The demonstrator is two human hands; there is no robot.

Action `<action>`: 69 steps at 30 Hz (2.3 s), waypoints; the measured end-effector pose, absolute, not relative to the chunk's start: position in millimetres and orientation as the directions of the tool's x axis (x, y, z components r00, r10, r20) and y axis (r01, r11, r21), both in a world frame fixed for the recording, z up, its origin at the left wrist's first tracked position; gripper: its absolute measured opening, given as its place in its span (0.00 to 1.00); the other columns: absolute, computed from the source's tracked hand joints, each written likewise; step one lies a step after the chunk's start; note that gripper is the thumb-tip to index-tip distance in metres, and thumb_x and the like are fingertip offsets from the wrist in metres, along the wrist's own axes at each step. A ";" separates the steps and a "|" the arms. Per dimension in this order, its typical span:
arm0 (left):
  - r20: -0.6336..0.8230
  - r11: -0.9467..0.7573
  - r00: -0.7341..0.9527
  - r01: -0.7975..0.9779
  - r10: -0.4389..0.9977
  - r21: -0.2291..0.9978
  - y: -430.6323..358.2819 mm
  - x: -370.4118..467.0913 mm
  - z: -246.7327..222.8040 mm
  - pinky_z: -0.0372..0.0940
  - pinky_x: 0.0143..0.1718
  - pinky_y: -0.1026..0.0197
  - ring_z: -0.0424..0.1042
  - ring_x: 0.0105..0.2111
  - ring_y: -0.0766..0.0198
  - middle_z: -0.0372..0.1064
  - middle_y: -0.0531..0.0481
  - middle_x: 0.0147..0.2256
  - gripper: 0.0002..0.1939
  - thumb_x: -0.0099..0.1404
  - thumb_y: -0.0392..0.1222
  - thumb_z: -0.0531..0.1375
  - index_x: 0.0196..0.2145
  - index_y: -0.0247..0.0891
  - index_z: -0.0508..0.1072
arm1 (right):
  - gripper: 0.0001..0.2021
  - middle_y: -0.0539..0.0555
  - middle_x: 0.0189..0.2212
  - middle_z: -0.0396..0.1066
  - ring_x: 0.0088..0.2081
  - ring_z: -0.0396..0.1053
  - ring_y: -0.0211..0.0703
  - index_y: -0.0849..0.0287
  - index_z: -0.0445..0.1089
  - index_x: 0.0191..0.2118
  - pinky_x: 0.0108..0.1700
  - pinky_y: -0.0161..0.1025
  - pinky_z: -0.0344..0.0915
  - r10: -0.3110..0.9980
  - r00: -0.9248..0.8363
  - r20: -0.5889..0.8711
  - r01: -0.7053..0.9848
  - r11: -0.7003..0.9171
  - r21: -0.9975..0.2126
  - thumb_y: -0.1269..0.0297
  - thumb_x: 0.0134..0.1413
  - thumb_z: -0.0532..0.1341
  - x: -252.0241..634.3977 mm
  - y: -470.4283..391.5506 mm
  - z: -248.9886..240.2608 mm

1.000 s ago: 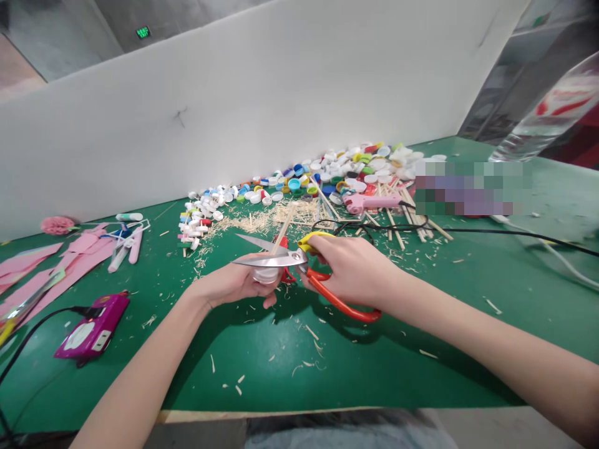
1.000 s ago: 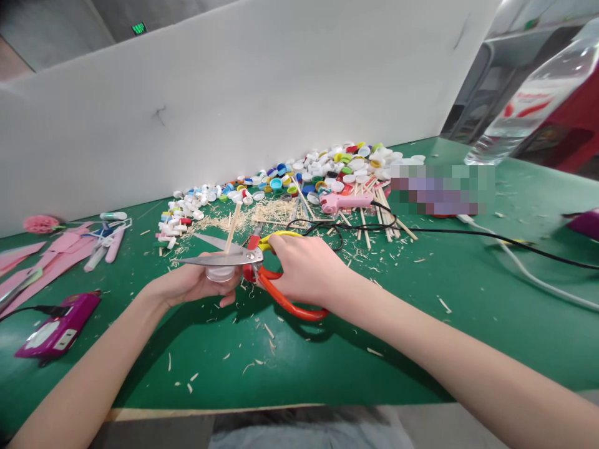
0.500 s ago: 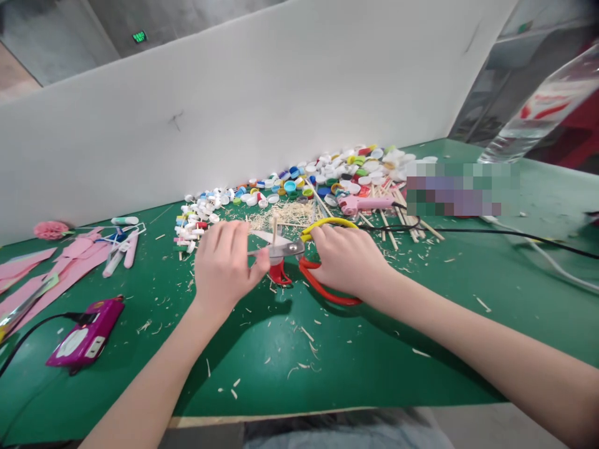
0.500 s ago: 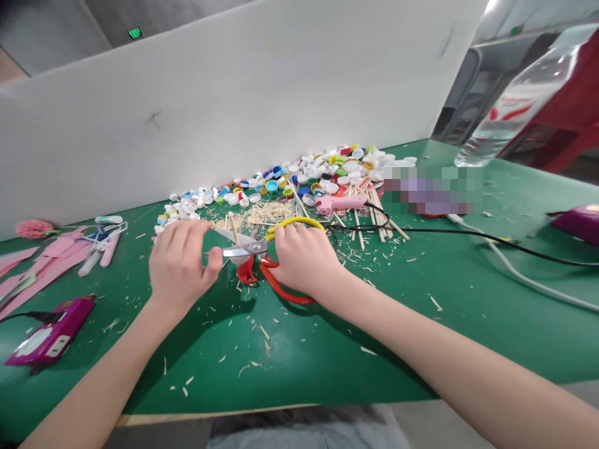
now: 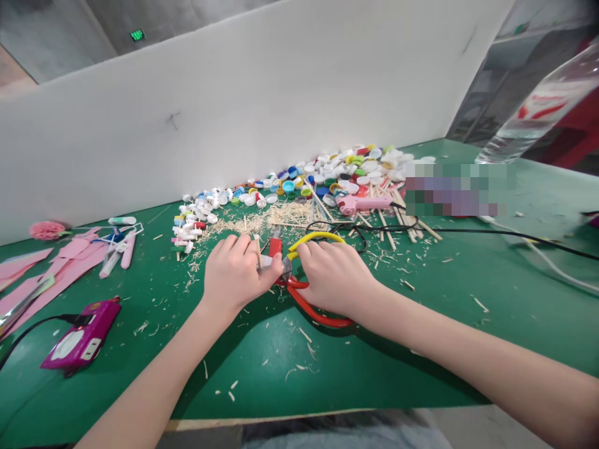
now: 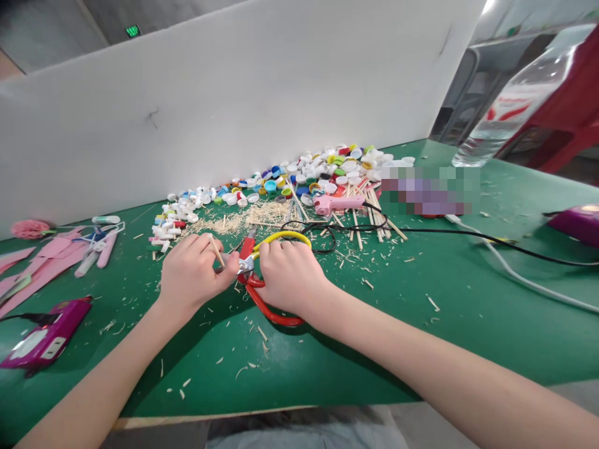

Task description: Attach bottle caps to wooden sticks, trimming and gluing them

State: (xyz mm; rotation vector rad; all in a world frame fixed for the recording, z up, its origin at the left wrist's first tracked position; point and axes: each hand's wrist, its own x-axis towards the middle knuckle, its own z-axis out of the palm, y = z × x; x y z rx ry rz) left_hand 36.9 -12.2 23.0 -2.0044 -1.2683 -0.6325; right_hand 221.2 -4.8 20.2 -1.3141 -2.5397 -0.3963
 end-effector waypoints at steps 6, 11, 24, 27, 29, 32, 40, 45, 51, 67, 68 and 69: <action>0.658 -0.292 0.432 0.902 0.617 -0.319 -9.0 35.0 25.8 0.57 0.28 0.57 0.64 0.26 0.59 0.62 0.48 0.21 0.20 0.62 0.51 0.50 0.19 0.37 0.68 | 0.11 0.57 0.29 0.69 0.32 0.69 0.48 0.63 0.64 0.34 0.27 0.40 0.46 0.758 -0.581 0.298 0.811 0.568 0.136 0.60 0.49 0.53 220.9 -8.4 22.0; 0.617 -0.316 0.436 0.900 0.655 -0.301 -7.9 35.3 25.7 0.57 0.29 0.58 0.63 0.26 0.60 0.61 0.49 0.21 0.20 0.62 0.50 0.49 0.19 0.37 0.68 | 0.11 0.57 0.29 0.70 0.31 0.69 0.48 0.63 0.65 0.35 0.27 0.39 0.46 0.774 -0.580 0.255 0.814 0.567 0.130 0.61 0.49 0.53 220.5 -8.8 22.5; 0.613 -0.383 0.450 0.890 0.649 -0.247 1.1 32.7 20.3 0.57 0.28 0.56 0.64 0.27 0.56 0.63 0.45 0.22 0.16 0.61 0.45 0.49 0.22 0.36 0.70 | 0.13 0.59 0.30 0.71 0.30 0.70 0.48 0.64 0.66 0.36 0.27 0.39 0.50 0.783 -0.589 0.201 0.808 0.579 0.113 0.60 0.51 0.51 218.6 -1.7 23.0; 0.636 -0.355 0.433 0.899 0.639 -0.255 0.0 33.6 20.8 0.58 0.28 0.55 0.63 0.28 0.56 0.64 0.45 0.23 0.18 0.62 0.46 0.49 0.22 0.36 0.70 | 0.14 0.58 0.31 0.71 0.33 0.70 0.48 0.63 0.66 0.37 0.29 0.39 0.52 0.771 -0.592 0.234 0.804 0.585 0.105 0.58 0.52 0.51 220.8 -0.6 23.1; 0.649 -0.353 0.434 0.899 0.625 -0.261 -2.1 33.2 21.9 0.58 0.29 0.55 0.63 0.28 0.56 0.64 0.45 0.22 0.18 0.62 0.46 0.49 0.22 0.36 0.70 | 0.14 0.58 0.32 0.71 0.33 0.69 0.48 0.63 0.66 0.37 0.30 0.40 0.53 0.771 -0.582 0.259 0.809 0.580 0.094 0.57 0.53 0.52 222.7 -0.1 22.2; 0.693 -0.397 0.434 0.889 0.576 -0.226 -6.2 28.7 24.3 0.60 0.36 0.54 0.64 0.34 0.54 0.67 0.43 0.29 0.15 0.62 0.46 0.50 0.31 0.34 0.71 | 0.16 0.58 0.32 0.71 0.34 0.69 0.48 0.63 0.65 0.38 0.32 0.40 0.55 0.788 -0.542 0.293 0.833 0.550 0.061 0.54 0.54 0.52 226.6 2.0 20.8; 0.766 -0.486 -0.100 0.719 0.635 0.497 -6.4 21.5 11.4 0.58 0.51 0.48 0.60 0.46 0.57 0.57 0.43 0.44 0.15 0.65 0.48 0.48 0.47 0.39 0.57 | 0.22 0.57 0.37 0.70 0.35 0.68 0.46 0.61 0.61 0.41 0.31 0.38 0.56 0.878 -0.334 0.344 0.891 0.413 -0.188 0.45 0.53 0.52 240.6 18.1 28.4; 0.460 -0.442 0.062 0.414 0.886 0.796 -8.5 41.0 1.6 0.63 0.49 0.53 0.67 0.45 0.61 0.62 0.42 0.45 0.21 0.65 0.48 0.52 0.52 0.40 0.52 | 0.30 0.58 0.34 0.69 0.34 0.68 0.48 0.63 0.60 0.43 0.29 0.38 0.56 0.879 -0.350 0.323 0.869 0.434 -0.239 0.38 0.49 0.53 239.3 12.9 32.7; 0.465 -0.443 0.063 0.438 0.883 0.782 -14.5 46.7 7.9 0.65 0.45 0.57 0.69 0.42 0.63 0.64 0.43 0.46 0.16 0.67 0.50 0.50 0.49 0.42 0.55 | 0.36 0.62 0.38 0.67 0.39 0.67 0.52 0.65 0.60 0.44 0.34 0.42 0.61 0.831 -0.441 0.340 0.829 0.522 -0.199 0.32 0.46 0.52 233.3 6.0 27.9; 0.182 -0.203 0.137 0.157 0.974 0.966 -6.6 42.9 12.6 0.68 0.27 0.59 0.65 0.22 0.67 0.65 0.51 0.26 0.13 0.68 0.48 0.44 0.33 0.40 0.61 | 0.30 0.61 0.39 0.68 0.41 0.67 0.53 0.64 0.61 0.42 0.38 0.44 0.62 0.803 -0.498 0.328 0.794 0.574 -0.201 0.38 0.48 0.55 235.9 6.3 25.4; 0.178 -0.203 0.158 0.155 0.971 0.967 -5.9 41.7 12.7 0.67 0.26 0.59 0.64 0.22 0.67 0.64 0.51 0.25 0.13 0.68 0.48 0.43 0.32 0.40 0.61 | 0.30 0.61 0.39 0.68 0.41 0.67 0.53 0.64 0.61 0.43 0.38 0.44 0.62 0.805 -0.496 0.326 0.797 0.571 -0.196 0.38 0.49 0.55 236.1 6.4 26.6; 0.169 -0.198 0.185 0.154 0.968 0.968 -5.1 39.9 12.4 0.67 0.26 0.59 0.64 0.21 0.67 0.63 0.52 0.24 0.14 0.68 0.49 0.43 0.32 0.40 0.61 | 0.30 0.61 0.39 0.68 0.40 0.67 0.53 0.64 0.61 0.43 0.37 0.44 0.62 0.808 -0.496 0.320 0.801 0.567 -0.191 0.38 0.49 0.55 236.4 6.3 27.7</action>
